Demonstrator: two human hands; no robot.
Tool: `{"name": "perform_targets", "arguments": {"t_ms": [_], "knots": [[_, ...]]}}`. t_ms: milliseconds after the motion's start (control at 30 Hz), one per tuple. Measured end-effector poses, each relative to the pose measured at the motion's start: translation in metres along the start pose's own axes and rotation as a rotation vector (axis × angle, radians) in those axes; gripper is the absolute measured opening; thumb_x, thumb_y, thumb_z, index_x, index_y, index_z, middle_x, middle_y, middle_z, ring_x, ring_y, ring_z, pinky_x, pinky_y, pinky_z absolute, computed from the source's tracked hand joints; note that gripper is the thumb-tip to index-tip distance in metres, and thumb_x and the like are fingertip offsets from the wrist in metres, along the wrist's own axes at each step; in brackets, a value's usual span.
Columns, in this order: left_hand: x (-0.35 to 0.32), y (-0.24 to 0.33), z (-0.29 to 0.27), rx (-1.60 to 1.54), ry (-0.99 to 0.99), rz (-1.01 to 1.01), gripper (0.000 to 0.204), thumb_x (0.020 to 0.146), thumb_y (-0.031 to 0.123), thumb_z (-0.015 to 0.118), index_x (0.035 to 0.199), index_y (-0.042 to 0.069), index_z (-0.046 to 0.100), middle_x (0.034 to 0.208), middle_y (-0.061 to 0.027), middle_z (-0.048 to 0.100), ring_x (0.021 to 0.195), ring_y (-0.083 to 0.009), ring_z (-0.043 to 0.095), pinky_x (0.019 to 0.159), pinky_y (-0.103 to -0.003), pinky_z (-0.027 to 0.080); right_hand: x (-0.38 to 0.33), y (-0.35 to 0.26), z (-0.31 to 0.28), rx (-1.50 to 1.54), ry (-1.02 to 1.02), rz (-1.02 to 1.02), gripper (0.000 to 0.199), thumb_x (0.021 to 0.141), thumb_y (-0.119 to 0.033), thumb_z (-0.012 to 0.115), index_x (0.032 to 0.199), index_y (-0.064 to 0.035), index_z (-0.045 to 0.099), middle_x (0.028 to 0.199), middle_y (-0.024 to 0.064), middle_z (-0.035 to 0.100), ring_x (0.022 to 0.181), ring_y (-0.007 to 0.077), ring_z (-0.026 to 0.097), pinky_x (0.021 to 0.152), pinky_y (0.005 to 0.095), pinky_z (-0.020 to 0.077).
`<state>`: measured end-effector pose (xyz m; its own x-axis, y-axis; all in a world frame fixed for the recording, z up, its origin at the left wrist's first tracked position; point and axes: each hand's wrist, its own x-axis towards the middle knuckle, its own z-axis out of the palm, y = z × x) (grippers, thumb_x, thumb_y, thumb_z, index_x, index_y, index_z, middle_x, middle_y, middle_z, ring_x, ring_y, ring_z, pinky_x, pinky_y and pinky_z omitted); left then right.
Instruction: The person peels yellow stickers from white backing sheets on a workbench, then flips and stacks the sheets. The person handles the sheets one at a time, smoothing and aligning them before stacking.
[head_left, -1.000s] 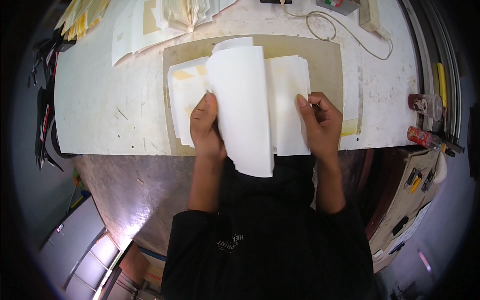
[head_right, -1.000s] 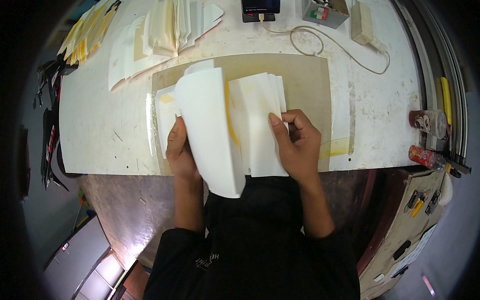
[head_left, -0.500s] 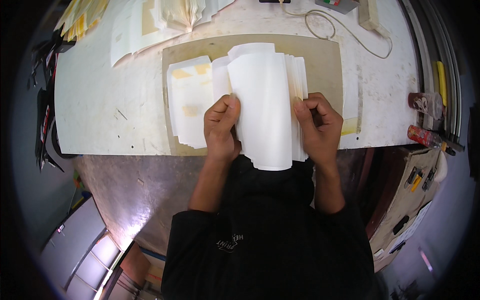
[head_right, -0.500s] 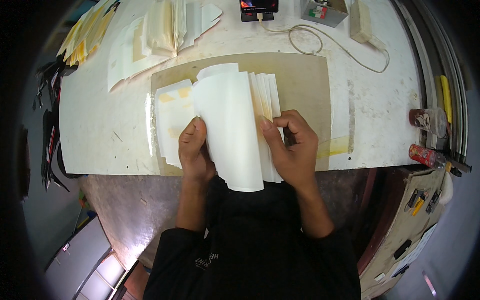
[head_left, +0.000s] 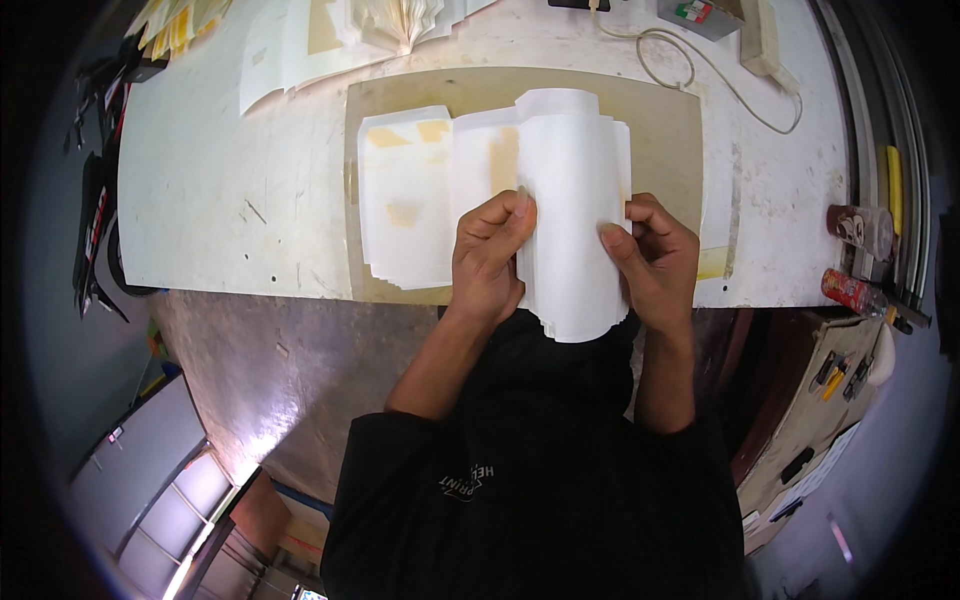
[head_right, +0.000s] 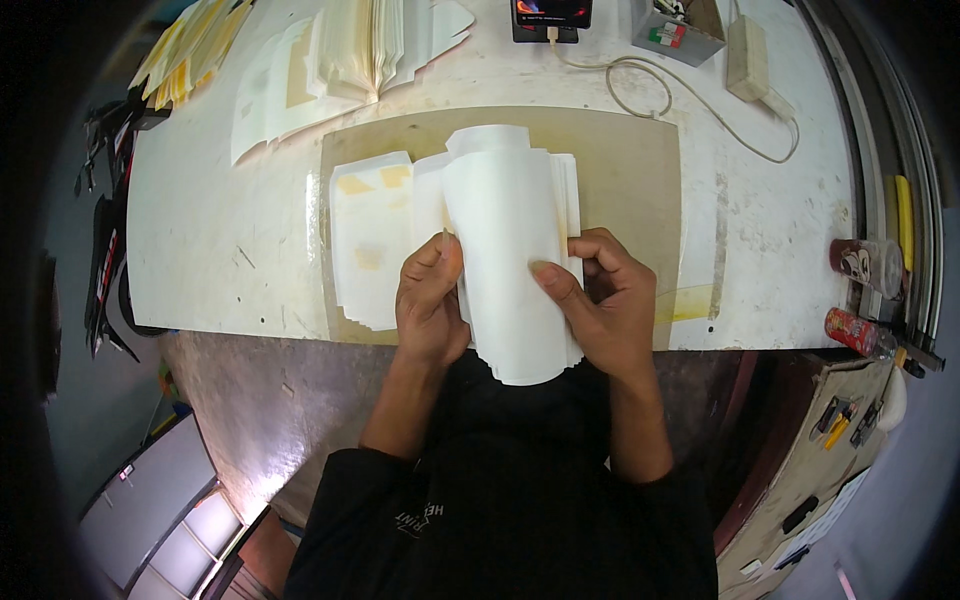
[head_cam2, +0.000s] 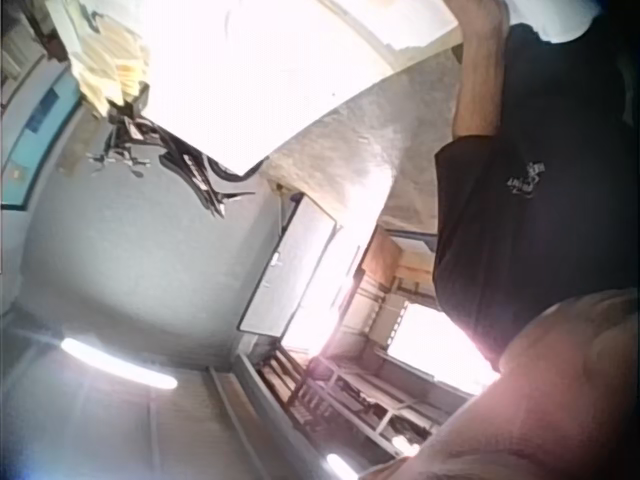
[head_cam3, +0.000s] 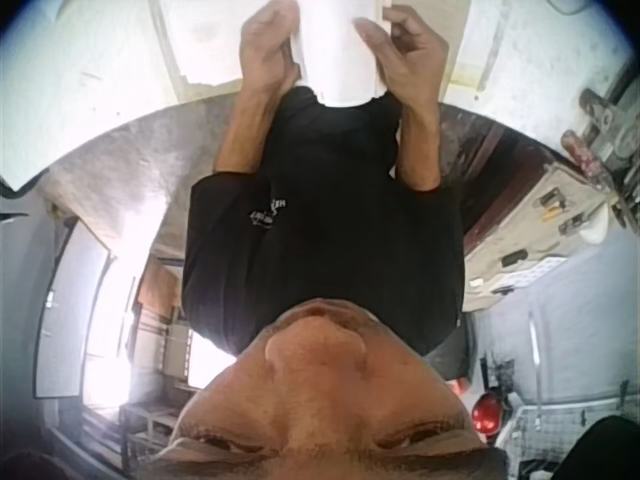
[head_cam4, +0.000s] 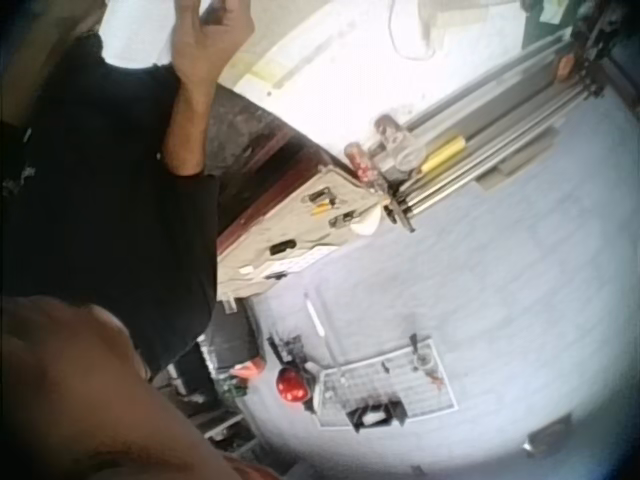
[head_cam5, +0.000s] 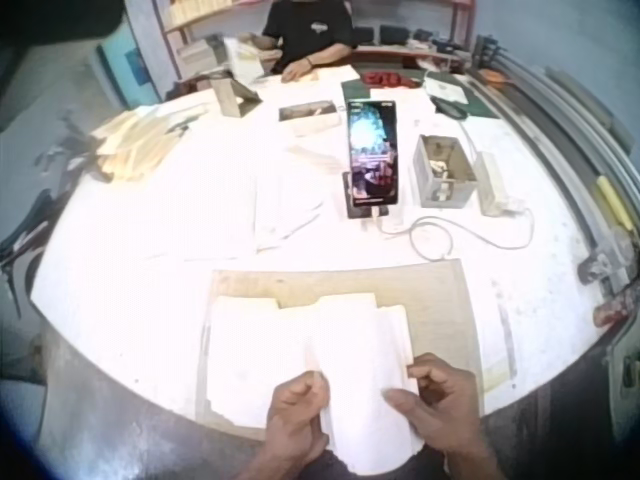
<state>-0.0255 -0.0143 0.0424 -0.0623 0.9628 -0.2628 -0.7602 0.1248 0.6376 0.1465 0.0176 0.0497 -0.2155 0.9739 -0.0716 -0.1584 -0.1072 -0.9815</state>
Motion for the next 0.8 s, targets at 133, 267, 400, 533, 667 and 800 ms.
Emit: {"name": "perform_targets", "arguments": {"t_ms": [133, 267, 400, 533, 667, 800], "knots": [[0.0005, -0.0003, 0.0019, -0.009, 0.000, -0.014, 0.023, 0.103, 0.016, 0.055, 0.101, -0.003, 0.068, 0.094, -0.0082, 0.072, 0.082, -0.0107, 0.066, 0.077, -0.026, 0.053, 0.0004, -0.0030, 0.0014, 0.002, -0.006, 0.008, 0.015, 0.089, 0.001, 0.073, 0.099, 0.0066, 0.064, 0.095, 0.0066, 0.064, 0.085, 0.0098, 0.060, 0.078, 0.0243, 0.0491], [0.0003, -0.0009, 0.0009, -0.025, -0.024, -0.007, 0.024, 0.103, 0.016, 0.054, 0.104, -0.003, 0.068, 0.095, -0.0089, 0.072, 0.083, -0.0115, 0.067, 0.077, -0.026, 0.054, 0.0004, -0.0022, -0.0008, -0.022, -0.020, -0.004, 0.015, 0.090, 0.000, 0.072, 0.100, 0.0071, 0.065, 0.095, 0.0065, 0.064, 0.085, 0.0096, 0.061, 0.077, 0.0243, 0.0501], [0.0004, -0.0020, -0.0026, -0.028, -0.066, 0.000, 0.024, 0.103, 0.016, 0.054, 0.106, -0.004, 0.068, 0.095, -0.0095, 0.072, 0.084, -0.0123, 0.067, 0.077, -0.027, 0.054, 0.0001, -0.0044, 0.0004, -0.037, -0.022, 0.002, 0.015, 0.090, -0.002, 0.072, 0.101, 0.0071, 0.065, 0.096, 0.0064, 0.064, 0.086, 0.0094, 0.062, 0.076, 0.0242, 0.0510], [0.0004, -0.0014, -0.0025, -0.033, -0.078, -0.003, 0.025, 0.103, 0.016, 0.054, 0.105, -0.004, 0.068, 0.095, -0.0100, 0.072, 0.083, -0.0126, 0.068, 0.077, -0.027, 0.055, 0.0002, -0.0043, -0.0001, -0.046, -0.024, -0.006, 0.016, 0.090, -0.002, 0.072, 0.101, 0.0072, 0.065, 0.096, 0.0065, 0.064, 0.084, 0.0093, 0.062, 0.075, 0.0241, 0.0513], [0.0006, 0.0001, 0.0004, -0.015, -0.063, -0.007, 0.025, 0.103, 0.017, 0.054, 0.104, -0.003, 0.069, 0.094, -0.0103, 0.072, 0.082, -0.0125, 0.067, 0.076, -0.027, 0.054, 0.0005, -0.0038, -0.0002, -0.047, -0.020, 0.004, 0.016, 0.090, -0.002, 0.073, 0.100, 0.0074, 0.065, 0.096, 0.0067, 0.065, 0.085, 0.0096, 0.062, 0.075, 0.0242, 0.0515], [-0.0002, 0.0014, 0.0044, 0.074, -0.005, 0.012, 0.025, 0.103, 0.017, 0.055, 0.096, -0.003, 0.068, 0.088, -0.0068, 0.071, 0.077, -0.0085, 0.063, 0.071, -0.024, 0.051, 0.0008, -0.0034, 0.0004, -0.041, -0.010, -0.006, 0.015, 0.090, -0.001, 0.073, 0.100, 0.0074, 0.065, 0.096, 0.0067, 0.065, 0.084, 0.0090, 0.061, 0.075, 0.0236, 0.0508]]}}
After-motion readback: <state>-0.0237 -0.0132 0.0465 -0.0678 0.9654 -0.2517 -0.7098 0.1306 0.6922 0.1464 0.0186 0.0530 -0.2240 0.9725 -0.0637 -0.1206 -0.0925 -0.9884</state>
